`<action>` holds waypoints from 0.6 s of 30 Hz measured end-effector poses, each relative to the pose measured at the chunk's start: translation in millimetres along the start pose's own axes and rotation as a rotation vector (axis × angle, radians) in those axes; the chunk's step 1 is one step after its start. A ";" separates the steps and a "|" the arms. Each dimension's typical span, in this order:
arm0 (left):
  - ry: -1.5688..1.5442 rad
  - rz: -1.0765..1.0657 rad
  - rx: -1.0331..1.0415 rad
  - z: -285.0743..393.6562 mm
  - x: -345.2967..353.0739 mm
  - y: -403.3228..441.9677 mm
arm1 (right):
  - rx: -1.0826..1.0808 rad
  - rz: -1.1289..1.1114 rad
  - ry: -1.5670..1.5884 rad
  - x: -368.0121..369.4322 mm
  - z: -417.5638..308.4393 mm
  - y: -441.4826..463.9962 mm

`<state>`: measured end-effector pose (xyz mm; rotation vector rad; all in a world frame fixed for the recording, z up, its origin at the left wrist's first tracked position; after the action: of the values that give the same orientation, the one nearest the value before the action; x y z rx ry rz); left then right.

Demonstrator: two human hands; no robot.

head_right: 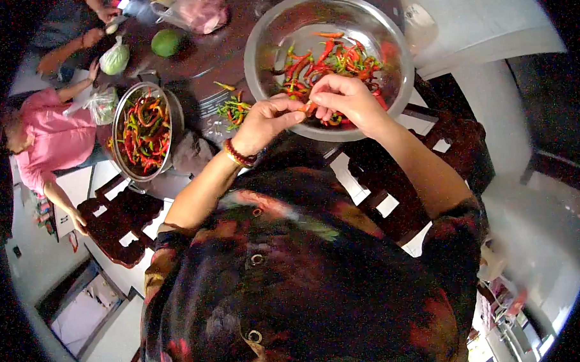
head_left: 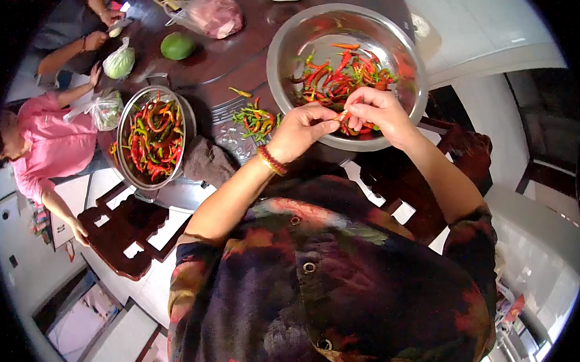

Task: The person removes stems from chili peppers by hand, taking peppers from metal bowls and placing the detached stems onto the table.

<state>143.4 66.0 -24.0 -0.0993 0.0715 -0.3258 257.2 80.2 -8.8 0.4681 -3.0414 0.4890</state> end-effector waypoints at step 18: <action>0.326 1.080 -0.039 -13.5 -324.5 -114.4 | -0.025 0.201 -0.202 -42.4 15.6 16.4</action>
<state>-200.6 61.8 -7.4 -0.0347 0.4346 0.7430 293.1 102.4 -31.6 0.2239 -3.3042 0.4341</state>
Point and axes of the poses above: each hand's wrist, its own y-axis towards the middle knuckle, its own x-axis out of the palm, z = x × y, the point moved 9 cm from there along y, towards the middle knuckle, and after that the axes turned 12 degrees about z, right-handed, at the moved point
